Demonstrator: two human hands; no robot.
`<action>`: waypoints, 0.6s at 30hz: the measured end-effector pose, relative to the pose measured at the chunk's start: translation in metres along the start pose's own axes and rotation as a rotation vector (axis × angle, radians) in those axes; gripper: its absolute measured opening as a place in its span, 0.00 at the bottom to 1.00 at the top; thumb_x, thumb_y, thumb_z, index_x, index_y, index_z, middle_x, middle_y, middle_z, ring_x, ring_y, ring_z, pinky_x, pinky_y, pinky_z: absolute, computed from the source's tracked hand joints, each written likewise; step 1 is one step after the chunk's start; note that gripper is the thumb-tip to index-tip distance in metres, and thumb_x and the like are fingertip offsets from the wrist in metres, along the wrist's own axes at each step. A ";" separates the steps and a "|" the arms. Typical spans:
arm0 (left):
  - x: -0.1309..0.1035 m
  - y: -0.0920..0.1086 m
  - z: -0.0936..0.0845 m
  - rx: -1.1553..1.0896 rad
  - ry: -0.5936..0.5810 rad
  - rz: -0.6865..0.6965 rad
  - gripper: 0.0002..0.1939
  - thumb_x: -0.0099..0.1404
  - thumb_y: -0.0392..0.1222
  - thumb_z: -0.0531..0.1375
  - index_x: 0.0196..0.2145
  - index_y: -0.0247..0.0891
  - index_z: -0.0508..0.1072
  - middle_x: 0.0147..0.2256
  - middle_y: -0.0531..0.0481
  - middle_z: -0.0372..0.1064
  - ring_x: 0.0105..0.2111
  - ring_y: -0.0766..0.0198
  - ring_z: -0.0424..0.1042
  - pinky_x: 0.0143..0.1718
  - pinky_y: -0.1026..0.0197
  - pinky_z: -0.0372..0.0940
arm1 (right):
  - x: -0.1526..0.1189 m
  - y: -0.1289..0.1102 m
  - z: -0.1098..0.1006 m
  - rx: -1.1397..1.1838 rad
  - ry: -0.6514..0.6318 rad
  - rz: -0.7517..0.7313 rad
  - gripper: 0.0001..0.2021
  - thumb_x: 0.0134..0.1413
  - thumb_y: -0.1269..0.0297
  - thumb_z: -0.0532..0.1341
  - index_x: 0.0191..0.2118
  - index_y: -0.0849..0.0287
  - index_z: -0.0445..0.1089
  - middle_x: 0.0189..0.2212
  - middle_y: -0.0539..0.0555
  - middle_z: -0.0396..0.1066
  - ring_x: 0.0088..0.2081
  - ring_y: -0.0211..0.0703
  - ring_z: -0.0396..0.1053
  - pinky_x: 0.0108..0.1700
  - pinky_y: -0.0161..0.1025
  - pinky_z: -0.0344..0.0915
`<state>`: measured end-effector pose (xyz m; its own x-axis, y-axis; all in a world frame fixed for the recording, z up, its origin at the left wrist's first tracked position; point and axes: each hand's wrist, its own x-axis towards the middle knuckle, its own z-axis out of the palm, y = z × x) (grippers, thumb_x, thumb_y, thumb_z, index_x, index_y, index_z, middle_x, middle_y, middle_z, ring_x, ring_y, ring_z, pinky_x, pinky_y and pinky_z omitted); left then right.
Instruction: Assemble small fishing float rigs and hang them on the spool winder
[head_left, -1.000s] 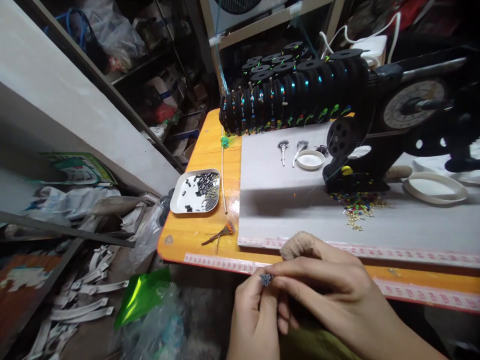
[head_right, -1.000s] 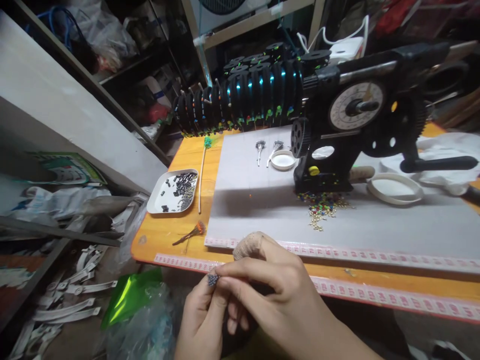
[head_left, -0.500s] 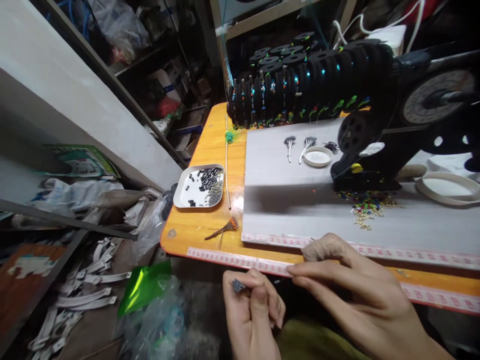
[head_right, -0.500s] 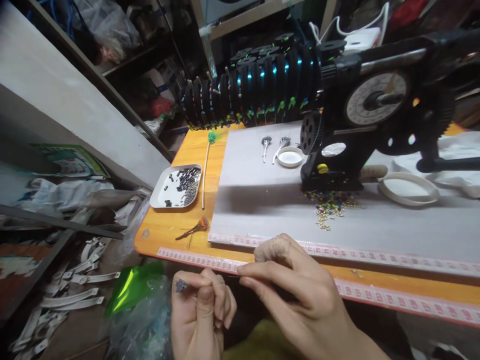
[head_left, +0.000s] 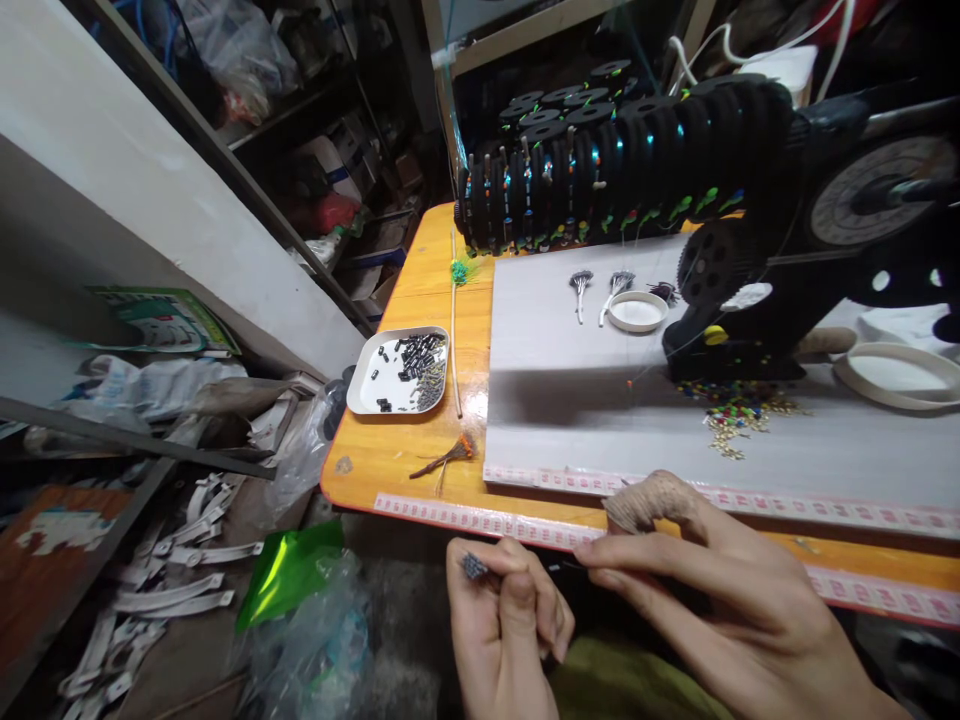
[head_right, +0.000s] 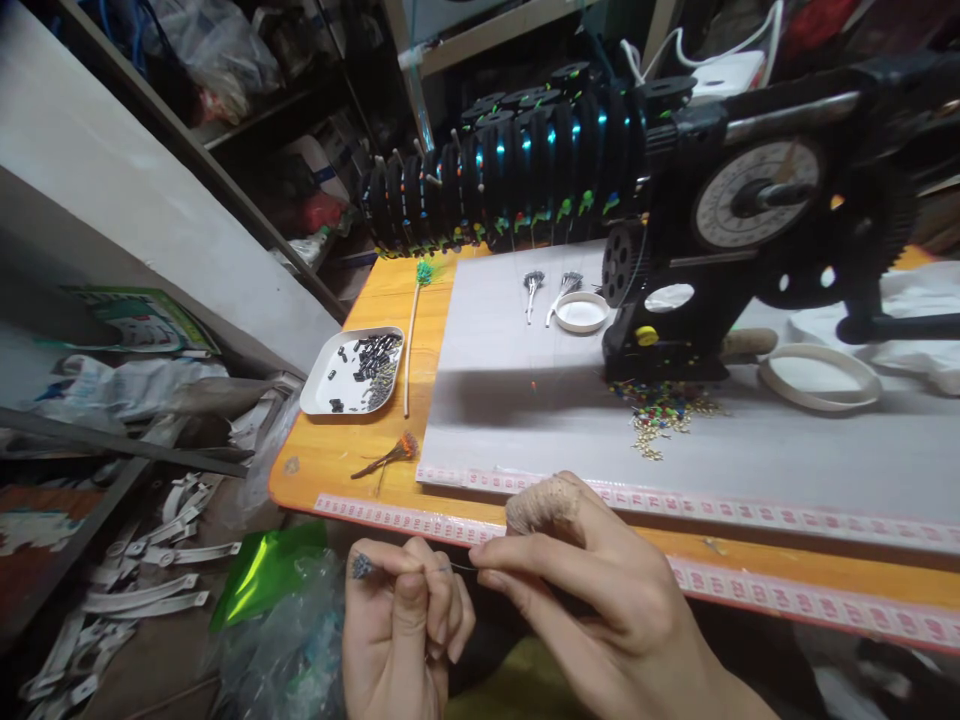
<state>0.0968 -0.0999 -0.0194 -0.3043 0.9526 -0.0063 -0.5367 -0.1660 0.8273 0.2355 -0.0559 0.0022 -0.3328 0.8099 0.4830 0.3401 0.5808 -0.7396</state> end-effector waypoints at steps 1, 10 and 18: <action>0.000 0.001 0.001 -0.007 -0.006 -0.014 0.07 0.71 0.42 0.52 0.34 0.45 0.65 0.21 0.60 0.48 0.18 0.73 0.45 0.18 0.75 0.49 | 0.000 0.000 0.000 0.000 0.002 0.005 0.08 0.56 0.75 0.62 0.38 0.56 0.75 0.31 0.53 0.67 0.32 0.37 0.70 0.30 0.31 0.69; 0.001 0.002 0.002 -0.079 -0.039 -0.084 0.10 0.71 0.42 0.51 0.31 0.42 0.64 0.20 0.60 0.47 0.18 0.73 0.43 0.18 0.76 0.48 | -0.002 0.002 0.000 0.002 0.005 0.014 0.08 0.56 0.75 0.62 0.38 0.56 0.75 0.32 0.53 0.67 0.33 0.38 0.70 0.30 0.31 0.69; -0.001 -0.001 -0.001 -0.095 0.021 -0.178 0.12 0.67 0.47 0.58 0.29 0.41 0.62 0.20 0.61 0.50 0.18 0.74 0.43 0.17 0.76 0.50 | 0.002 0.000 0.000 0.025 0.015 0.005 0.09 0.55 0.75 0.63 0.38 0.56 0.77 0.30 0.53 0.68 0.31 0.38 0.71 0.29 0.30 0.70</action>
<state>0.0969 -0.1006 -0.0201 -0.2139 0.9636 -0.1603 -0.6548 -0.0197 0.7555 0.2352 -0.0543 0.0034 -0.3178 0.8142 0.4859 0.3199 0.5745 -0.7534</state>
